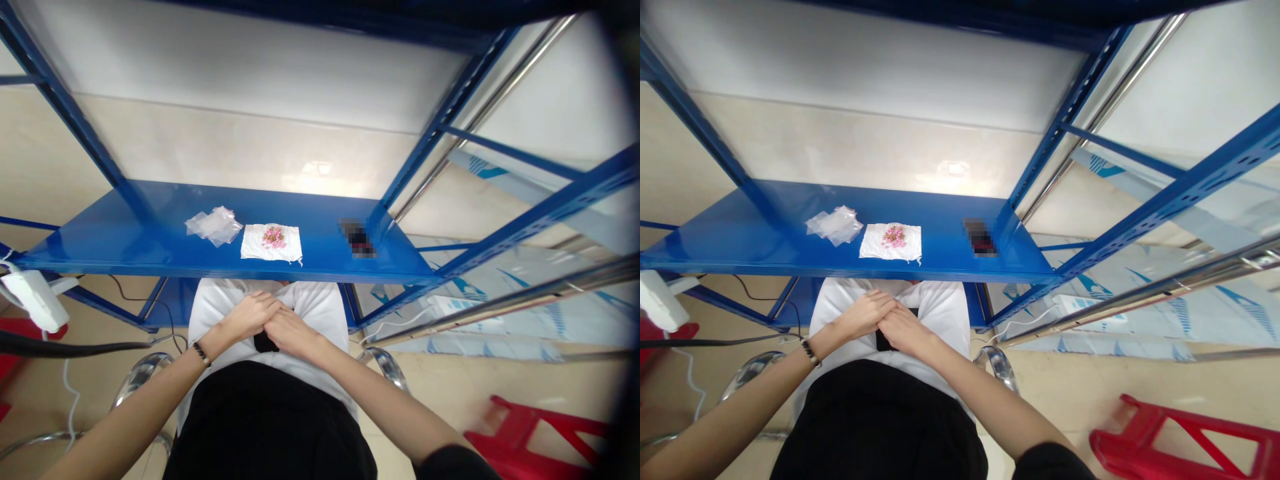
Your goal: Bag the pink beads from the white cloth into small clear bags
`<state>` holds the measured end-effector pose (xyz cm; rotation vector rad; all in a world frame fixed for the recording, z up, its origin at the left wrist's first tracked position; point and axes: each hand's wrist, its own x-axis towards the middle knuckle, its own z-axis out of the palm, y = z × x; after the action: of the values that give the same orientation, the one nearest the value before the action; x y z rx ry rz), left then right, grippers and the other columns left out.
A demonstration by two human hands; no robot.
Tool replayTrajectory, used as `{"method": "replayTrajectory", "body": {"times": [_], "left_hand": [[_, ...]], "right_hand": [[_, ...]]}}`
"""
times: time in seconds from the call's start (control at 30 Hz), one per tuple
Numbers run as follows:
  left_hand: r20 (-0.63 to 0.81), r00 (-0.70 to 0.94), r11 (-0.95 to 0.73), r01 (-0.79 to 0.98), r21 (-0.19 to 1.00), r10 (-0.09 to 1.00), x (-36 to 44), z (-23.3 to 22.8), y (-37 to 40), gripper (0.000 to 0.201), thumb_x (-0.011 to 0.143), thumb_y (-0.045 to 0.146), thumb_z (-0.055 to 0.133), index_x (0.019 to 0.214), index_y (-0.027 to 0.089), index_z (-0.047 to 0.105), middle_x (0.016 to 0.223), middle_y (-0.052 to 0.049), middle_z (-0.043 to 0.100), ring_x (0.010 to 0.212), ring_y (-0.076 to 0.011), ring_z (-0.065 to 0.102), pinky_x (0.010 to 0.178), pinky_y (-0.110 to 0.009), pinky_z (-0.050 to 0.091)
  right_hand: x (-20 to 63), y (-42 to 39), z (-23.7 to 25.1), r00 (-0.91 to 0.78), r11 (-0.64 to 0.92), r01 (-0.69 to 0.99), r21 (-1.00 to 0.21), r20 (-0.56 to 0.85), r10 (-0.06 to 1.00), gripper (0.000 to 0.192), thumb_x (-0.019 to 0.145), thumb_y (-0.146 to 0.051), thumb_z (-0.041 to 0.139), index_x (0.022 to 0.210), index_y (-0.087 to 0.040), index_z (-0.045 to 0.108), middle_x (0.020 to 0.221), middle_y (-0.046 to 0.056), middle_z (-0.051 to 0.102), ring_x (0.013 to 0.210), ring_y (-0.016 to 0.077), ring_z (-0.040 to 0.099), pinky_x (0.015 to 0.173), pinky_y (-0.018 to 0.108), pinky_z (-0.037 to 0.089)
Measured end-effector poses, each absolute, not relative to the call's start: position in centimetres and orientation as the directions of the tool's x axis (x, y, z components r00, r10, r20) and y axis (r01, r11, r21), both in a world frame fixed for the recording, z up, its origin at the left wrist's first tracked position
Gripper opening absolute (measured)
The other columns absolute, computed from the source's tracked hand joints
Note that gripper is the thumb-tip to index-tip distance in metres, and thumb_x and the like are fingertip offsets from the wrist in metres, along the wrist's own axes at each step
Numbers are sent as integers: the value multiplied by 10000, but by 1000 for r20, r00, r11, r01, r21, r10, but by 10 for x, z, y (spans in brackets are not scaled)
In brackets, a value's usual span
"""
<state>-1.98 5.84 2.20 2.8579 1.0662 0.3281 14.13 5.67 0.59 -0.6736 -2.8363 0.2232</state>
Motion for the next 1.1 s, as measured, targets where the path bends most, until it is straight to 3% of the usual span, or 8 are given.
{"method": "replayTrajectory", "body": {"times": [0.13,0.33,0.5,0.7,0.9,1.1], "left_hand": [[236,686,-724,669,166,688,-34,35,65,111,866,104,488,931,155,562,875,-82,633,856,-228,578,798,-357,399],[373,503,-617,717,324,780,-55,45,75,80,828,120,538,874,176,572,802,-41,641,741,-190,574,712,-312,397],[419,196,-452,559,695,886,-42,45,71,28,829,209,590,819,183,586,738,-1,633,682,-141,577,680,-250,429],[285,25,-283,225,932,958,-29,46,76,148,776,263,678,735,162,578,685,1,617,599,-120,581,611,-229,456],[182,8,-182,64,981,983,-32,38,84,210,763,300,710,732,159,557,657,16,595,508,-98,567,545,-217,462],[185,59,-189,58,980,981,-34,42,78,206,756,288,714,722,159,558,642,18,583,531,-100,567,556,-213,461]], "right_hand": [[140,62,22,-864,892,416,-175,229,448,199,826,-67,529,979,-110,649,1004,136,677,1062,254,585,1020,396,412],[151,66,42,-778,913,318,-255,481,405,485,852,-15,432,1306,-164,518,1325,115,567,1295,215,454,1060,414,398],[166,74,46,-554,847,385,-367,642,531,391,894,-51,426,1180,-233,621,1143,77,652,1081,228,573,901,425,472],[168,106,64,-220,680,491,-544,678,701,227,932,-187,503,1076,-233,672,976,64,661,920,206,577,836,368,471],[161,174,74,-164,548,640,-539,601,782,160,893,-249,580,813,-209,712,793,46,665,786,203,548,749,329,437],[151,208,67,-273,564,703,-433,569,776,147,870,-201,590,821,-218,727,829,44,653,837,206,539,794,326,408]]}}
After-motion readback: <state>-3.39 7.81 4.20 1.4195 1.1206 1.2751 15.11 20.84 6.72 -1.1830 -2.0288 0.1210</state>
